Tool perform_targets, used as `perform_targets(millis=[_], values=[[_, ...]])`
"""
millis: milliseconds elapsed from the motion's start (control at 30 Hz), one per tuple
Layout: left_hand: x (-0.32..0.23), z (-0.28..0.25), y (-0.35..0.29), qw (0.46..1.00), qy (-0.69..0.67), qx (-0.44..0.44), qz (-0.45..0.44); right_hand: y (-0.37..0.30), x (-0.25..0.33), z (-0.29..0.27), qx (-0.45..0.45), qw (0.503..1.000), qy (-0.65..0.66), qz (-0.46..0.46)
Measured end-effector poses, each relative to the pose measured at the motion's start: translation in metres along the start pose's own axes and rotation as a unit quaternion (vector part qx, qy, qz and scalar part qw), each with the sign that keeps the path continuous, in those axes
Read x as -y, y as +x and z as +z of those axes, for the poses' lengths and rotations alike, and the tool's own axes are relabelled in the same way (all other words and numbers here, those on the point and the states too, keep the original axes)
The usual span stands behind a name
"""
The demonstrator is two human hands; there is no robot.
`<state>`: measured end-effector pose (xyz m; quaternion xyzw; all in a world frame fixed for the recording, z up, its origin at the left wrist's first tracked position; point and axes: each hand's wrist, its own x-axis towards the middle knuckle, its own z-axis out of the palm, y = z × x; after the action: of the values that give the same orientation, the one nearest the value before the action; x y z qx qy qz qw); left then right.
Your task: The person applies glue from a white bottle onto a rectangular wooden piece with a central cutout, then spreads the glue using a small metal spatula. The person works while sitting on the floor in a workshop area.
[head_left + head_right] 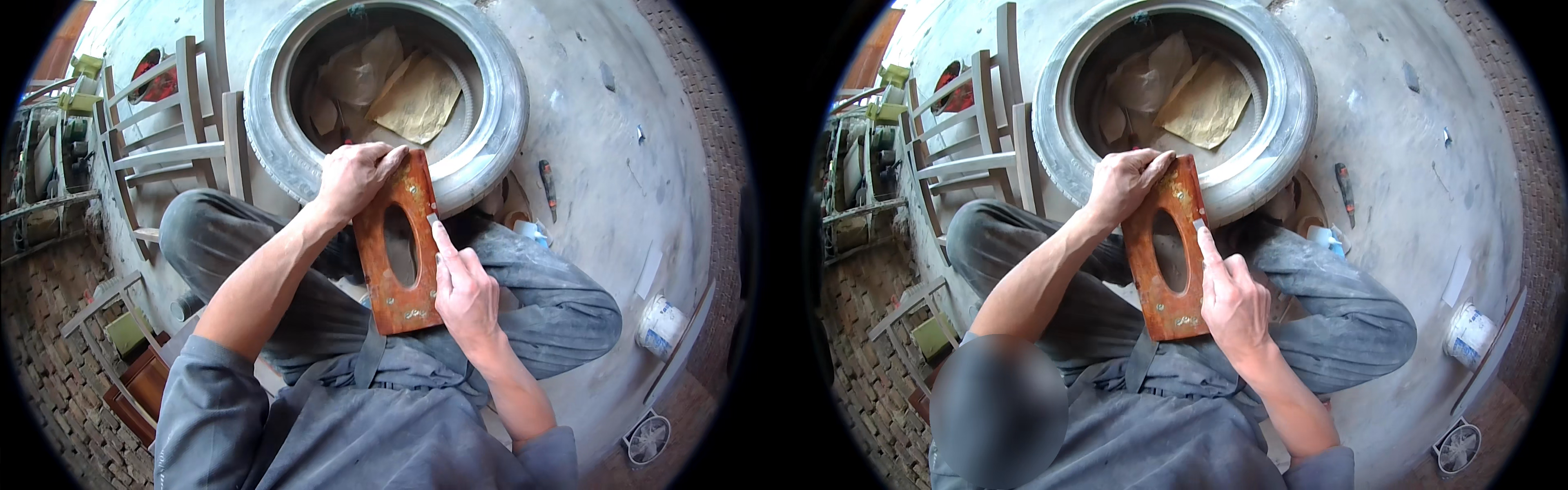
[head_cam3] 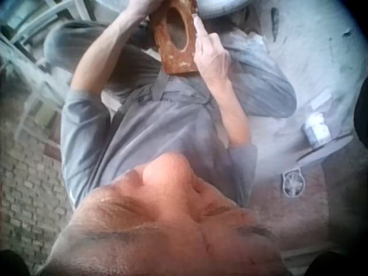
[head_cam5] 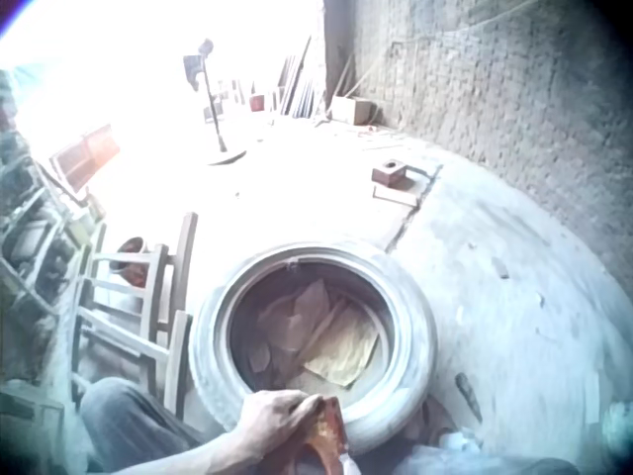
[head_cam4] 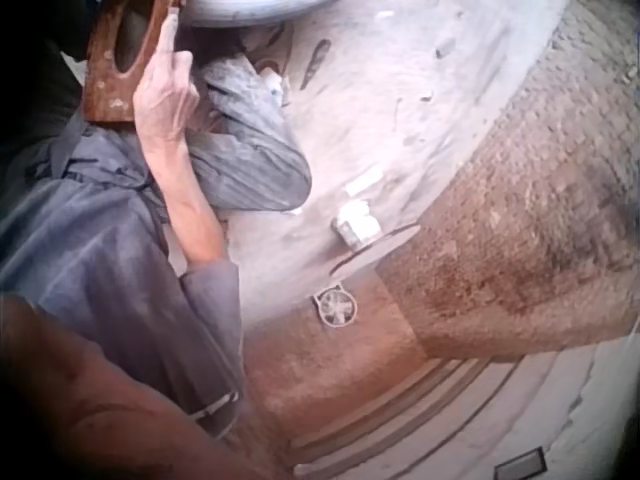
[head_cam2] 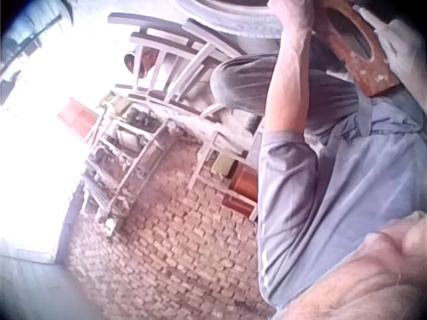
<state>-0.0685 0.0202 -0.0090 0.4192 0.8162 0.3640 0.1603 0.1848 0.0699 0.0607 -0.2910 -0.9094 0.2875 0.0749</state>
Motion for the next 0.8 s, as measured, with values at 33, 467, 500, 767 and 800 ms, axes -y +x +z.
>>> perform_targets(millis=[33, 467, 500, 767, 800], values=[[-0.001, -0.001, -0.002, 1.000, 0.005, 0.002, 0.001, 0.000, 0.002, 0.000, 0.005, 1.000, -0.015, -0.004], [-0.003, -0.001, -0.003, 1.000, 0.002, 0.006, 0.000, 0.001, -0.001, -0.002, 0.023, 0.998, -0.063, 0.005], [-0.003, -0.001, -0.003, 1.000, -0.001, 0.005, -0.001, 0.001, -0.001, -0.002, 0.025, 0.998, -0.065, 0.009], [-0.004, 0.000, -0.003, 1.000, -0.002, 0.001, 0.006, 0.009, 0.004, -0.001, 0.044, 0.996, -0.076, 0.022], [-0.004, 0.000, -0.003, 1.000, -0.004, 0.002, 0.006, 0.005, 0.004, -0.002, 0.046, 0.996, -0.077, 0.024]])
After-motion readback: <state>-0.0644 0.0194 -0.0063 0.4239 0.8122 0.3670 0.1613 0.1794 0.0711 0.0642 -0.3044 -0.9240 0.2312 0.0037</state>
